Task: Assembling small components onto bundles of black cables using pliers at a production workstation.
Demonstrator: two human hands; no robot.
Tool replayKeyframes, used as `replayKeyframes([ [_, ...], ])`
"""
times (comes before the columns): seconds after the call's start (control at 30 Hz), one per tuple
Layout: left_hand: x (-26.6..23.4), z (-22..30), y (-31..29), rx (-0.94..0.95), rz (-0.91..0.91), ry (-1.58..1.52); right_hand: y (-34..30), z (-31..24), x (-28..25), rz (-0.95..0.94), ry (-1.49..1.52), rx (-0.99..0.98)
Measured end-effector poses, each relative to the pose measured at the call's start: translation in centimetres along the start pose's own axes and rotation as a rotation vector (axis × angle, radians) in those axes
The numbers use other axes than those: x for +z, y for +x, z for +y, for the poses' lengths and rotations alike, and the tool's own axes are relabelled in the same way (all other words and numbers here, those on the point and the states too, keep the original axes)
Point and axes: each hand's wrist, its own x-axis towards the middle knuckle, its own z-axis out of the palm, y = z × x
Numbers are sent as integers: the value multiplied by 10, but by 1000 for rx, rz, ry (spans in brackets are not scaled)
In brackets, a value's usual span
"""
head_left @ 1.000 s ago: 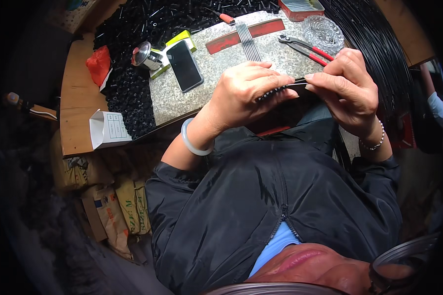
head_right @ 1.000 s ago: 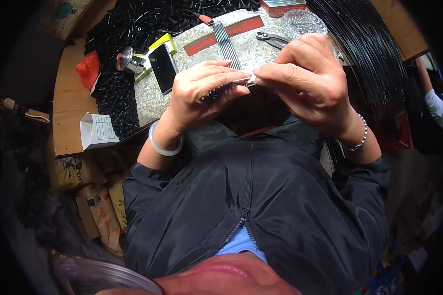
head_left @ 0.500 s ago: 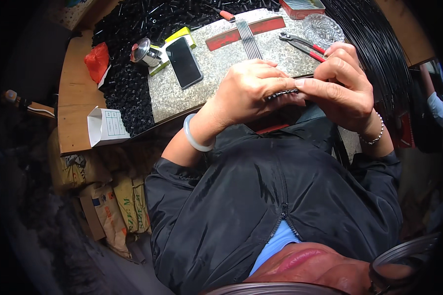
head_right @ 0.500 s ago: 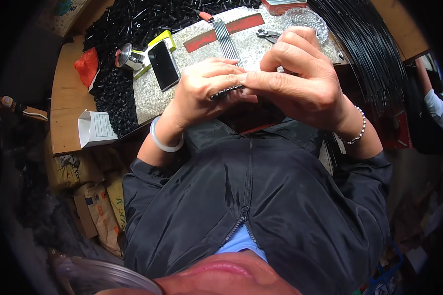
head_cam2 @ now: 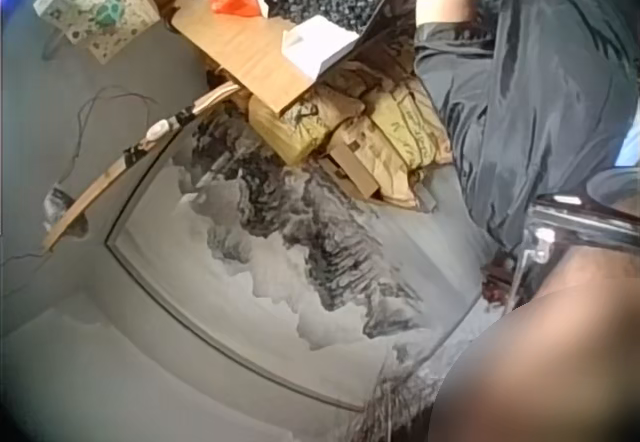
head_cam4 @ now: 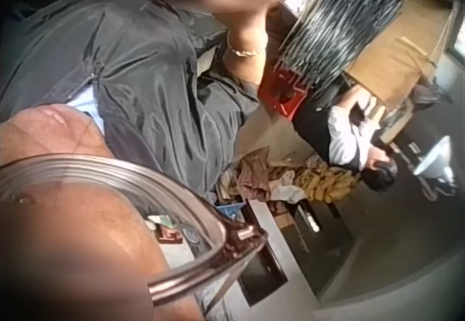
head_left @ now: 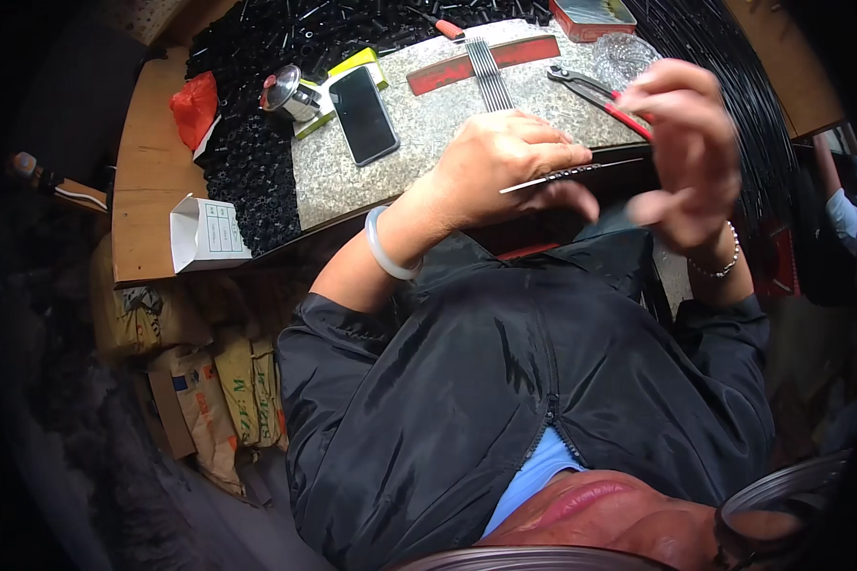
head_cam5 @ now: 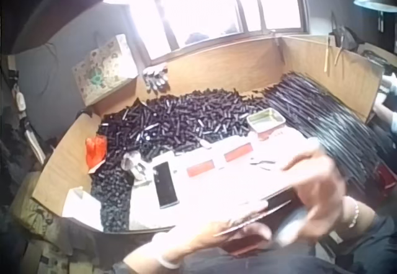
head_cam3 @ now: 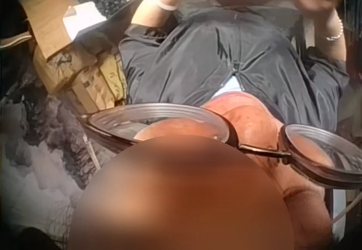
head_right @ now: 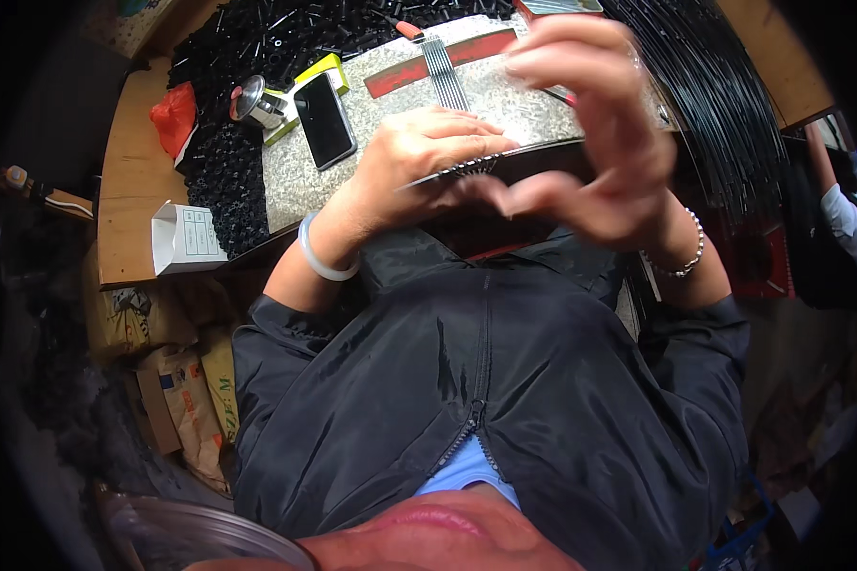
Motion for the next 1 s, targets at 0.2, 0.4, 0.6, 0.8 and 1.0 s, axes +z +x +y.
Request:
replayKeyframes([
  [0.2, 32, -79, -29, 0, -541, 291, -85, 31, 34, -47, 46, 472],
  [0.4, 54, -126, -40, -79, -513, 390, -113, 52, 111, 364, 228, 887],
  [0.6, 85, -52, -28, -280, -278, 331, -109, 24, 43, 1010, 301, 478],
  [0.8, 108, 51, -32, -259, -38, 463, -130, -35, -31, 953, 986, 246],
  [1.0, -26, 82, -1, -151, -486, 747, -112, -91, 22, 39, 186, 599],
])
